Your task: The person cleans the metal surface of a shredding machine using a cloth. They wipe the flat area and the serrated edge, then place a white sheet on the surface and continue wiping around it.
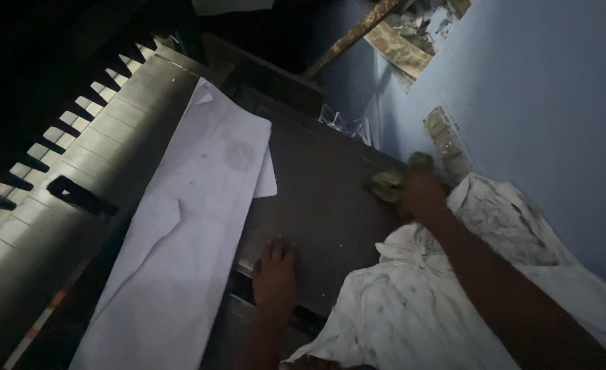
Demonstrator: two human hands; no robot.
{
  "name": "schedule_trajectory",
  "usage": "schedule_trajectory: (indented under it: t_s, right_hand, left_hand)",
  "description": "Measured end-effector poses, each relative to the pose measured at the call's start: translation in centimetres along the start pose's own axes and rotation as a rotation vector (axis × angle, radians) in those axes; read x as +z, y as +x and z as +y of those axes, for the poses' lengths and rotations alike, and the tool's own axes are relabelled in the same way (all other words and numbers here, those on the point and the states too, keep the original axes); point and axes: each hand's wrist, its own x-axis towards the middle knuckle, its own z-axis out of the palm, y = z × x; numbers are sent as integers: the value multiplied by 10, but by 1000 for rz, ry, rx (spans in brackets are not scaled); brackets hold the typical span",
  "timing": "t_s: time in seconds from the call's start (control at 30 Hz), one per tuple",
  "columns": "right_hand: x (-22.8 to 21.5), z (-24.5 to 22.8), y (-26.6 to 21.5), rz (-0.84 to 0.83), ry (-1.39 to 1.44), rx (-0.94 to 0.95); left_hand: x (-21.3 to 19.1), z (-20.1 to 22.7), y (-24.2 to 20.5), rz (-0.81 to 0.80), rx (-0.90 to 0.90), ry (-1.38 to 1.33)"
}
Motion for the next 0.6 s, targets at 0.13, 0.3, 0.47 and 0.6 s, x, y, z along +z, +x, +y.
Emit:
schedule_trajectory:
  t_s: [0.13,0.3,0.47,0.6]
  right_hand:
    - [-12,14,-10,-78,-14,6]
    - [-79,13,-2,-209,153,283]
    - [-166,-23,-10,-122,137,329]
    - [-201,-93,-35,166,260,297]
  left_hand:
    - [0,1,1,-38,-2,32]
    - [-4,4,3,-48,-9,27]
    - [-18,10,2,-103,-66,1]
    - [-27,14,-3,-192,-92,-7]
